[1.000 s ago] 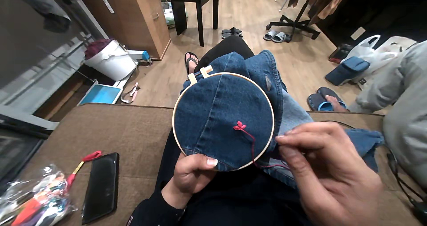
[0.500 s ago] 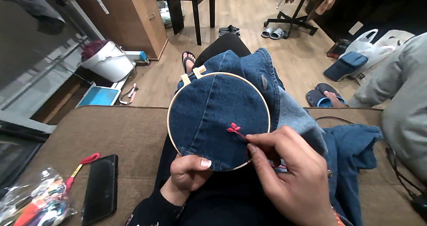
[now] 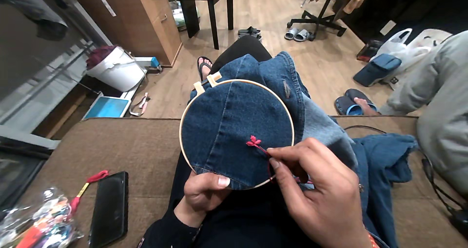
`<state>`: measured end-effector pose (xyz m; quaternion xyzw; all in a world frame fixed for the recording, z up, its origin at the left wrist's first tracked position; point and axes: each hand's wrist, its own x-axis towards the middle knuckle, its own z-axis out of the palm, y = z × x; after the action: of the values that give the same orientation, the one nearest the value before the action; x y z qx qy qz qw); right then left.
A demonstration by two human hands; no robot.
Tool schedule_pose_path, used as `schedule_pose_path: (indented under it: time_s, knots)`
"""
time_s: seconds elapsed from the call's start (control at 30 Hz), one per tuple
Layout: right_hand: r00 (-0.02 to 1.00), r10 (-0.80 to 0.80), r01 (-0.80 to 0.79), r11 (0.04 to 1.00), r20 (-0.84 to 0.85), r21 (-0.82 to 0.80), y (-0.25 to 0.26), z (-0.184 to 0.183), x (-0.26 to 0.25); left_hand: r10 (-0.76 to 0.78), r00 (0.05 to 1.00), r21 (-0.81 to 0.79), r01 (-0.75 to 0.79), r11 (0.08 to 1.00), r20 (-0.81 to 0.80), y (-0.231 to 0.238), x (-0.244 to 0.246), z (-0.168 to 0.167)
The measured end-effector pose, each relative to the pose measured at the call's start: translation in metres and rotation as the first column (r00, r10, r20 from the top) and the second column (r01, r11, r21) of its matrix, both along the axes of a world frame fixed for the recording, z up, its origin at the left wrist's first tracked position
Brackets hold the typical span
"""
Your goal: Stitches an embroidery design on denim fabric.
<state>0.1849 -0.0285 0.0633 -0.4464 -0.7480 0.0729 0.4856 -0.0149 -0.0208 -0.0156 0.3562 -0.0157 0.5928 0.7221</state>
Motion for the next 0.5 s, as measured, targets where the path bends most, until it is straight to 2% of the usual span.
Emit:
schedule_pose_path:
  time_s: [0.5]
  knots:
    - [0.999,-0.032,0.033,0.999,0.024,-0.035,0.0037,0.0010,-0.0010,0.021,0.999,0.001,-0.021,1.000,-0.044,-0.0022,0.0004,0.0018]
